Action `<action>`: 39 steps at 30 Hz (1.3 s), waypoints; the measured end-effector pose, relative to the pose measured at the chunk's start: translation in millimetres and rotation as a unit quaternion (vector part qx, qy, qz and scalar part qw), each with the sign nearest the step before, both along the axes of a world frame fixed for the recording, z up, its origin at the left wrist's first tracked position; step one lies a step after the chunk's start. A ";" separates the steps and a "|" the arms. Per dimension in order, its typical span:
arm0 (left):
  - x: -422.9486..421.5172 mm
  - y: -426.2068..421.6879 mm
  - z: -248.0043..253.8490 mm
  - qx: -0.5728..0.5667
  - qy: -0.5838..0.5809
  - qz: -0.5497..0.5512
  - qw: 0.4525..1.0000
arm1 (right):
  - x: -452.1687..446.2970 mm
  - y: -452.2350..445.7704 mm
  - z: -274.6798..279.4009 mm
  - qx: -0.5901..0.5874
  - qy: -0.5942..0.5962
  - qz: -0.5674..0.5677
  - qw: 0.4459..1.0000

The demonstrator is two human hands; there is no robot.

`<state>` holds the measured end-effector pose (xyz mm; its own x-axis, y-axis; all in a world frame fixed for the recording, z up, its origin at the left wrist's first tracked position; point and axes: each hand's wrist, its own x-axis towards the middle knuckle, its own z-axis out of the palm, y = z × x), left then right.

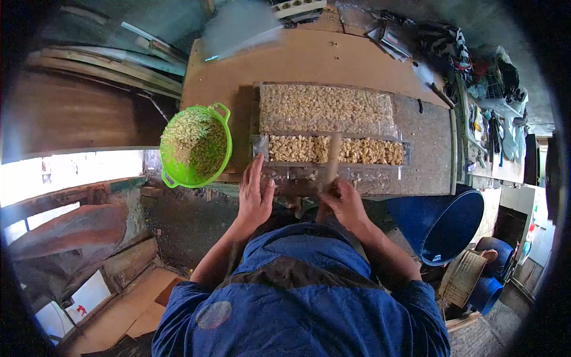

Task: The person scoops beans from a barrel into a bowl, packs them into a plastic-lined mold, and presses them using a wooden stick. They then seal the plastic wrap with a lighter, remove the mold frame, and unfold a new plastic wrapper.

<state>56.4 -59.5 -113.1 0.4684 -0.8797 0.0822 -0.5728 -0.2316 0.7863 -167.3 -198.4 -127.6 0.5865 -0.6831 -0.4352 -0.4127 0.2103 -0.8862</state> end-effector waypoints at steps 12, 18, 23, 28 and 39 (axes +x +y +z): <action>-13.1 14.0 2.3 0.029 -0.054 0.016 0.998 | -28.2 -39.0 12.1 -0.104 0.085 0.116 0.984; -33.3 26.5 0.1 0.033 -0.047 0.082 0.995 | -64.1 -59.6 29.0 0.002 0.090 0.037 0.995; -51.5 25.9 1.3 0.049 -0.064 0.110 0.991 | -33.1 -41.7 7.1 -0.019 0.054 0.148 0.987; -66.7 24.6 2.5 0.041 -0.062 0.115 0.991 | -35.4 -47.3 3.1 -0.054 0.068 0.173 0.981; -97.5 30.3 -5.0 0.053 -0.070 0.141 0.986 | -96.4 -74.9 10.9 -0.002 0.027 0.055 0.998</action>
<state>-41.1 -29.2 -118.1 0.6864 -0.7230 0.0783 -0.5755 -0.4742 0.6663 -263.6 -273.3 -116.6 0.6339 -0.6177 -0.4654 -0.4804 0.1571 -0.8629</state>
